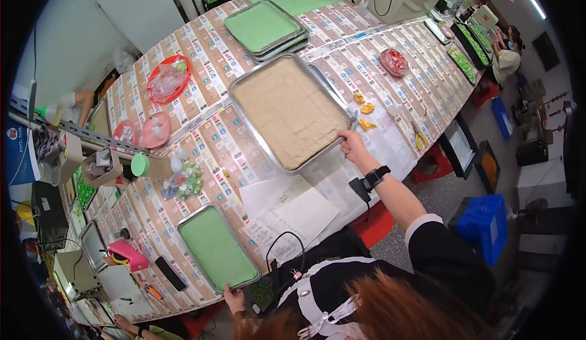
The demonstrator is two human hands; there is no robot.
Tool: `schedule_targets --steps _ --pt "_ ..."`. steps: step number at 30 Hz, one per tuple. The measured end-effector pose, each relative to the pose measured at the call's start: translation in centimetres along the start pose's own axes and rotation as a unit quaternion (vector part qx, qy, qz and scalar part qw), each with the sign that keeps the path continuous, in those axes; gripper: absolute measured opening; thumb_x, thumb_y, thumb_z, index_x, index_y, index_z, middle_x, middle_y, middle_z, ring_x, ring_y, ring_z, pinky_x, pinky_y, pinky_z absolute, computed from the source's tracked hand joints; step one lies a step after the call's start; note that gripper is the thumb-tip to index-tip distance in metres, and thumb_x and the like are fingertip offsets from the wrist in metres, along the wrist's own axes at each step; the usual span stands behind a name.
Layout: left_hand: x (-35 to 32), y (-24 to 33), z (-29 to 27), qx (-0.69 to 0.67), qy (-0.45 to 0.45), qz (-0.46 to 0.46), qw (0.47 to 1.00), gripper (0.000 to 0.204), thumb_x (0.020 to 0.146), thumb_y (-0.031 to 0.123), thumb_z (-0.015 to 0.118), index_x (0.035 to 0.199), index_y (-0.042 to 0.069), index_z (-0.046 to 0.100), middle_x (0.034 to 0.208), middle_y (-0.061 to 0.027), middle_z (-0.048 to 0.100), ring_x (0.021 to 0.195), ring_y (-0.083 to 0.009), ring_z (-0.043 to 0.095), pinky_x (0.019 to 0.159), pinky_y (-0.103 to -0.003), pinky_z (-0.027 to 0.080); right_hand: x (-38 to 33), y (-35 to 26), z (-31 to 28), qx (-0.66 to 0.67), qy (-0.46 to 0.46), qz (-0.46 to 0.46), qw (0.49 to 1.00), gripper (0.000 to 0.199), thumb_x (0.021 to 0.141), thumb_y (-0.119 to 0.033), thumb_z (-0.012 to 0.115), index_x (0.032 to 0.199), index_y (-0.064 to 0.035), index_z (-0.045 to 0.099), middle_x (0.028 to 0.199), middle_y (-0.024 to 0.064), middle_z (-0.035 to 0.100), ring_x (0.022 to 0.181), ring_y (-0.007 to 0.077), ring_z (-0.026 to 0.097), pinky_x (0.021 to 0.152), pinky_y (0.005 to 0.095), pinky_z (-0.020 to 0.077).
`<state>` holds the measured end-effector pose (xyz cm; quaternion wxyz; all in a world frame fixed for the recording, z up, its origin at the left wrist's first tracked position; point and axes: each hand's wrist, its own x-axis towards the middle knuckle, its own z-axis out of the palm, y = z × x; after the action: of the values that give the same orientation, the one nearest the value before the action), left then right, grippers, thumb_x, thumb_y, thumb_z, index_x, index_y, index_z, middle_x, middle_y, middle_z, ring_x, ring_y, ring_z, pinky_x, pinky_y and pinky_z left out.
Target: Organizing small toy parts in trays and recording data in a logbook.
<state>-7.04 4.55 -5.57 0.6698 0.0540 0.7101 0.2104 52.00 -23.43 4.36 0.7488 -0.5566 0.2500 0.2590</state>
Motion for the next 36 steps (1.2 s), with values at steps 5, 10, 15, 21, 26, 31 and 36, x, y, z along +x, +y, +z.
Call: schedule_targets --steps 5,10,15,21,26,31,36 --pt "2.3 0.1 -0.3 0.035 0.055 0.010 0.998 0.015 0.075 0.020 0.059 0.071 0.009 0.050 0.061 -0.0027 0.049 0.045 -0.0145 0.043 0.037 -0.023 0.034 3.0 -1.5 -5.6 0.014 0.055 -0.030 0.998 0.022 0.072 -0.008 0.054 0.056 -0.0105 0.039 0.041 -0.0034 0.027 0.028 0.0073 0.024 0.027 0.0236 0.0140" --pt "-1.4 0.2 2.1 0.093 0.134 0.008 0.987 0.011 0.076 0.014 0.055 0.072 0.007 0.048 0.062 -0.0037 0.049 0.044 -0.0152 0.041 0.037 -0.023 0.034 4.9 -0.2 -6.8 -0.061 0.076 -0.003 0.995 0.024 0.074 -0.013 0.056 0.059 -0.0106 0.037 0.043 -0.0035 0.029 0.029 0.0073 0.025 0.027 0.0224 0.0163" --pt "1.6 3.6 0.2 0.258 0.169 0.415 0.856 0.022 0.078 0.015 0.051 0.097 0.005 0.049 0.081 -0.0040 0.050 0.069 -0.0144 0.047 0.053 -0.026 0.040 6.0 1.4 -4.8 -0.231 0.104 0.013 0.967 0.024 0.075 -0.019 0.057 0.062 -0.0110 0.038 0.044 -0.0037 0.028 0.030 0.0080 0.026 0.027 0.0226 0.0167" --pt "-18.1 3.7 21.4 0.279 -0.176 0.322 0.887 0.027 0.080 0.015 0.051 0.104 0.004 0.047 0.089 -0.0032 0.052 0.078 -0.0125 0.050 0.068 -0.023 0.039 7.4 0.9 -6.3 0.042 0.079 0.121 0.989 0.021 0.074 -0.015 0.057 0.065 -0.0120 0.038 0.046 -0.0028 0.029 0.031 0.0072 0.024 0.028 0.0213 0.0164" --pt "-18.5 -2.6 33.6 0.426 -0.426 0.152 0.784 0.026 0.083 0.017 0.047 0.105 0.003 0.048 0.092 -0.0060 0.057 0.087 -0.0140 0.053 0.074 -0.024 0.042 4.4 -1.8 -4.8 0.060 0.073 0.083 0.992 0.022 0.073 -0.007 0.055 0.061 -0.0127 0.038 0.042 -0.0050 0.027 0.029 0.0051 0.022 0.026 0.0183 0.0164" --pt "-14.6 -12.4 43.5 0.424 -0.442 0.050 0.789 0.035 0.083 0.023 0.047 0.113 0.005 0.041 0.091 -0.0060 0.053 0.085 -0.0149 0.050 0.076 -0.027 0.040 0.6 -6.3 -6.7 0.144 0.046 0.077 0.986 0.021 0.072 -0.006 0.054 0.059 -0.0131 0.040 0.045 -0.0049 0.033 0.028 0.0056 0.022 0.026 0.0193 0.0160" --pt "-7.8 -19.9 50.5 0.446 -0.308 0.181 0.821 0.048 0.078 0.023 0.053 0.117 0.003 0.033 0.083 -0.0067 0.051 0.070 -0.0158 0.050 0.067 -0.026 0.042 -5.1 -11.0 -11.0 0.119 0.091 -0.095 0.984 0.016 0.072 -0.009 0.056 0.063 -0.0129 0.043 0.047 -0.0047 0.037 0.028 0.0055 0.024 0.026 0.0195 0.0156"
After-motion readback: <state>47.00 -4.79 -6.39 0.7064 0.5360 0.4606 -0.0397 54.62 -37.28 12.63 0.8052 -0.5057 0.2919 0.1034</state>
